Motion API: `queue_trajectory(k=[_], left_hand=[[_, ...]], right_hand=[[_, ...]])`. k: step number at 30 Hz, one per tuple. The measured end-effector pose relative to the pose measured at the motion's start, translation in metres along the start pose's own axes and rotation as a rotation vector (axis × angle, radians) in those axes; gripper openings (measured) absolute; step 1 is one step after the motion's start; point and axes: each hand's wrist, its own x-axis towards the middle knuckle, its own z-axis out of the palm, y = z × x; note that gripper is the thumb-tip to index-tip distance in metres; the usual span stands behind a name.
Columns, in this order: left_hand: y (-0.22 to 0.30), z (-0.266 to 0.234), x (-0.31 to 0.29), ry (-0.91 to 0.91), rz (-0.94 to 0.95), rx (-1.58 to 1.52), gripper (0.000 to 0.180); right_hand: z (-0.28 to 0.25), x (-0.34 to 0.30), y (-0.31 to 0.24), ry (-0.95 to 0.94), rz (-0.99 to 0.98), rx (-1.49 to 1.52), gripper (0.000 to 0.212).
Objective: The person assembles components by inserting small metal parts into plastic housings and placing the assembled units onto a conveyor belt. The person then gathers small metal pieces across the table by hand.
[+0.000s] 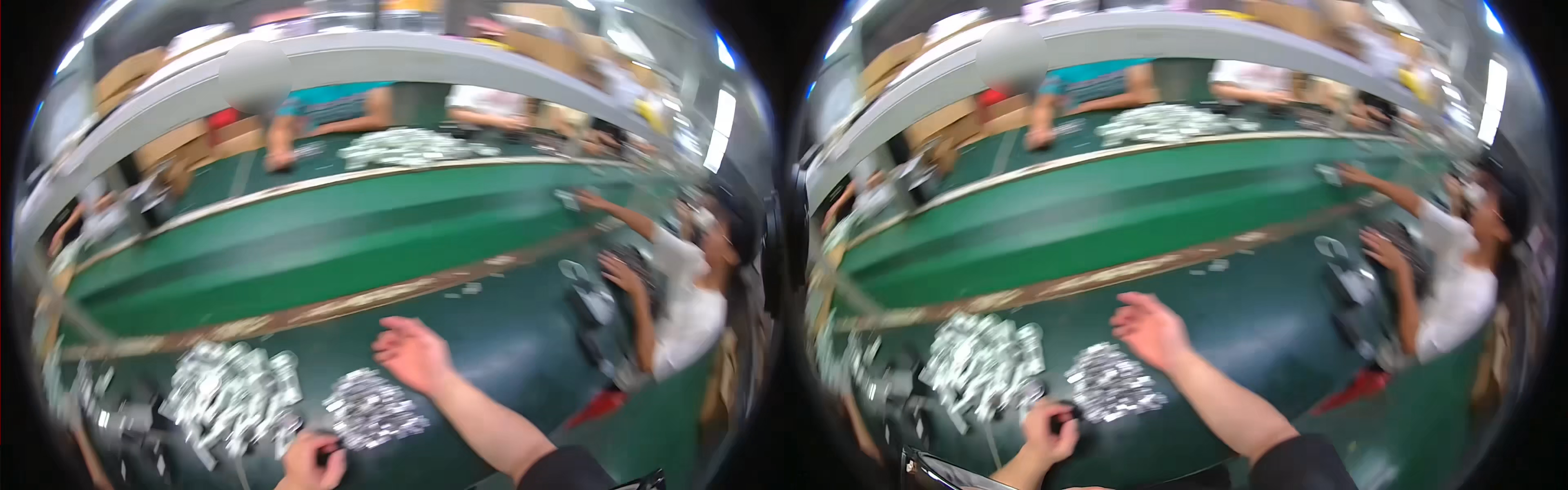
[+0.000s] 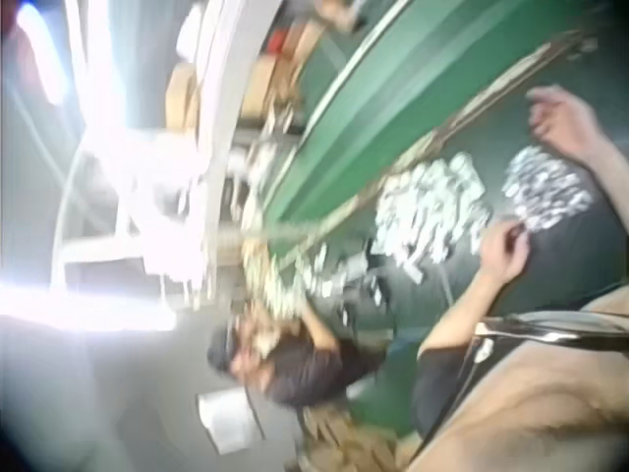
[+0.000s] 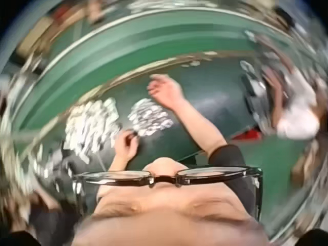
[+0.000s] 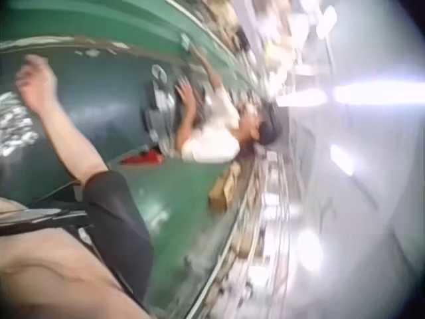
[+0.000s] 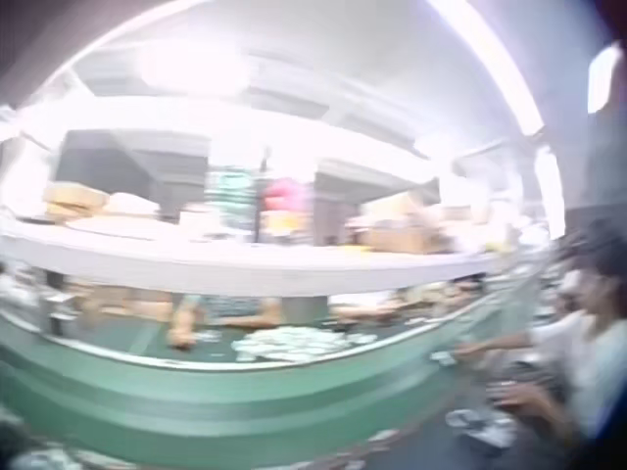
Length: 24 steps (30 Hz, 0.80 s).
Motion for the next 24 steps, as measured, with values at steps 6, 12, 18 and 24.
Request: queue_trajectory(k=[6,12,18,24], left_hand=[[0.003,0.013,0.009,-0.019,-0.132,0.008,0.023],[-0.004,0.015,0.004,0.0,-0.173,-0.008,0.021],[-0.005,0.008,0.004,-0.075,-0.112,0.077,0.023],[0.007,0.01,0.017,0.003,0.031,-0.075,0.024]], right_hand=[[0.005,-0.014,-0.013,0.044,-0.103,-0.174,0.037],[0.001,-0.009,-0.008,0.052,-0.09,-0.165,0.039],[0.009,-0.009,-0.005,0.068,-0.053,-0.076,0.034],[0.018,-0.016,-0.012,0.131,-0.149,-0.237,0.037]])
